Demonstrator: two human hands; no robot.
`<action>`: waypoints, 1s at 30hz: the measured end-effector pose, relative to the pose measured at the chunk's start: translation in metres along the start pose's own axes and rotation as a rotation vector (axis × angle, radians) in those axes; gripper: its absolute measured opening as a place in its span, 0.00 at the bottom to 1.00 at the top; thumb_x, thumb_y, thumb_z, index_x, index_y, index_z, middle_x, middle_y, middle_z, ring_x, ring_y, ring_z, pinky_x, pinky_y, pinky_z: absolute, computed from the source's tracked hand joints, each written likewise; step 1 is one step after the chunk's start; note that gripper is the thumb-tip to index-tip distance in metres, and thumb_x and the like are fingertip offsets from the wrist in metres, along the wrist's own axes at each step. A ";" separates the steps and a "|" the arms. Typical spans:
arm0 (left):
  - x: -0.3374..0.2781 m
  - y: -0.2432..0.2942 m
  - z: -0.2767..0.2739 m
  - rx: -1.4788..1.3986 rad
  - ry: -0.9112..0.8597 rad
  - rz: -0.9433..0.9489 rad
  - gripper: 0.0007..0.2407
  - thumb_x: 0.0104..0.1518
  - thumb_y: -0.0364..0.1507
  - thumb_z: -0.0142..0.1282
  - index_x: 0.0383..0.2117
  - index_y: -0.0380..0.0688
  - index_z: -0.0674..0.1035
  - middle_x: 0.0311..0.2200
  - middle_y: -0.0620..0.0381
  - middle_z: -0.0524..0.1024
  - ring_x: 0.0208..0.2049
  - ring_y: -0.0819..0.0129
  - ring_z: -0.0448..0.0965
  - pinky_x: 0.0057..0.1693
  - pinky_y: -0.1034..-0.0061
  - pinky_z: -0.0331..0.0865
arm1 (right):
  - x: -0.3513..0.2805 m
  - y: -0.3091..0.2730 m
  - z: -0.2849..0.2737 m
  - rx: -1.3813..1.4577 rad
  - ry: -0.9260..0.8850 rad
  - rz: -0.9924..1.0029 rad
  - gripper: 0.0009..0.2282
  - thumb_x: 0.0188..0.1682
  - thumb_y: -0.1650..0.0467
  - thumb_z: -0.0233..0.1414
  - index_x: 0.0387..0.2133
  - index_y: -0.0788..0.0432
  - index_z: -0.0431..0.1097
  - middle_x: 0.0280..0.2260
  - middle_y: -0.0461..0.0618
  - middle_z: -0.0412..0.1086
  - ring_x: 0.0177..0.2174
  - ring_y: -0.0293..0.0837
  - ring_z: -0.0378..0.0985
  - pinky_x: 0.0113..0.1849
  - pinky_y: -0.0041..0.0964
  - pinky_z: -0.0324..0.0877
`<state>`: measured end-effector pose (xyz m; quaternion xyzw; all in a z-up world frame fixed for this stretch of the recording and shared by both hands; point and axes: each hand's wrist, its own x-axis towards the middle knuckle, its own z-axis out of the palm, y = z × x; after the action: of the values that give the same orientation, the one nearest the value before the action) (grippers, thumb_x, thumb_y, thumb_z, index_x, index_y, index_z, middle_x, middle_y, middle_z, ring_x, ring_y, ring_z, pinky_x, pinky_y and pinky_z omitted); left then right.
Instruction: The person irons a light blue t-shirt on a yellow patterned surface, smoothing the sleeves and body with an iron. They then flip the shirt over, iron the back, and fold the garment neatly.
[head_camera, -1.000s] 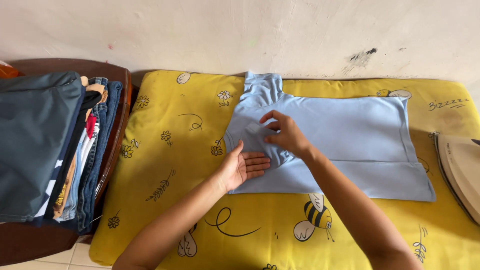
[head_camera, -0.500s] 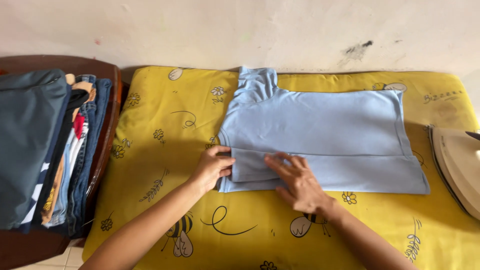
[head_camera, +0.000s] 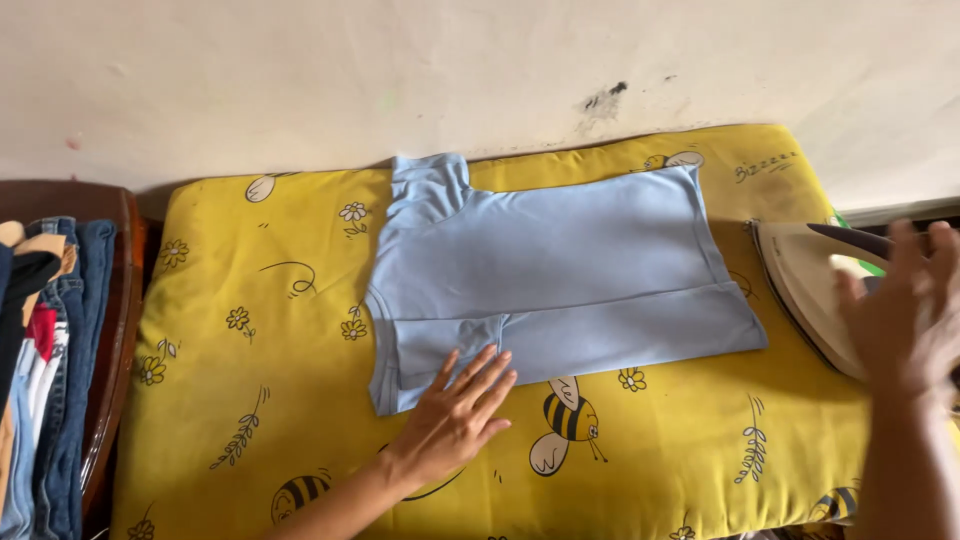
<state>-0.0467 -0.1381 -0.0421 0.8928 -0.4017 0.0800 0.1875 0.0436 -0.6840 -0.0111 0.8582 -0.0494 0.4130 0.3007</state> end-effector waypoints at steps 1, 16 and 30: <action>-0.004 0.002 -0.007 0.016 0.029 -0.047 0.23 0.64 0.37 0.54 0.62 0.39 0.69 0.67 0.44 0.63 0.70 0.52 0.58 0.72 0.49 0.48 | 0.001 0.024 0.044 0.344 -0.286 0.125 0.28 0.45 0.62 0.66 0.60 0.60 0.77 0.59 0.62 0.67 0.51 0.64 0.71 0.45 0.53 0.69; -0.095 -0.036 -0.026 0.008 0.164 -0.950 0.28 0.53 0.47 0.60 0.60 0.52 0.70 0.26 0.68 0.79 0.26 0.63 0.82 0.32 0.61 0.72 | 0.082 -0.127 -0.140 0.388 -0.883 -0.570 0.25 0.40 0.36 0.44 0.34 0.36 0.68 0.26 0.40 0.77 0.28 0.50 0.82 0.31 0.47 0.76; -0.075 -0.027 -0.033 -0.192 0.327 -1.011 0.38 0.47 0.30 0.69 0.68 0.57 0.63 0.21 0.69 0.80 0.21 0.65 0.78 0.38 0.67 0.71 | 0.085 -0.153 -0.125 0.647 -0.697 -0.754 0.25 0.44 0.40 0.49 0.24 0.46 0.68 0.12 0.42 0.69 0.16 0.48 0.76 0.21 0.47 0.71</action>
<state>-0.0765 -0.0572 -0.0415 0.9296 0.1072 0.0809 0.3433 0.0651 -0.4757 0.0390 0.9492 0.2906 -0.0333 0.1163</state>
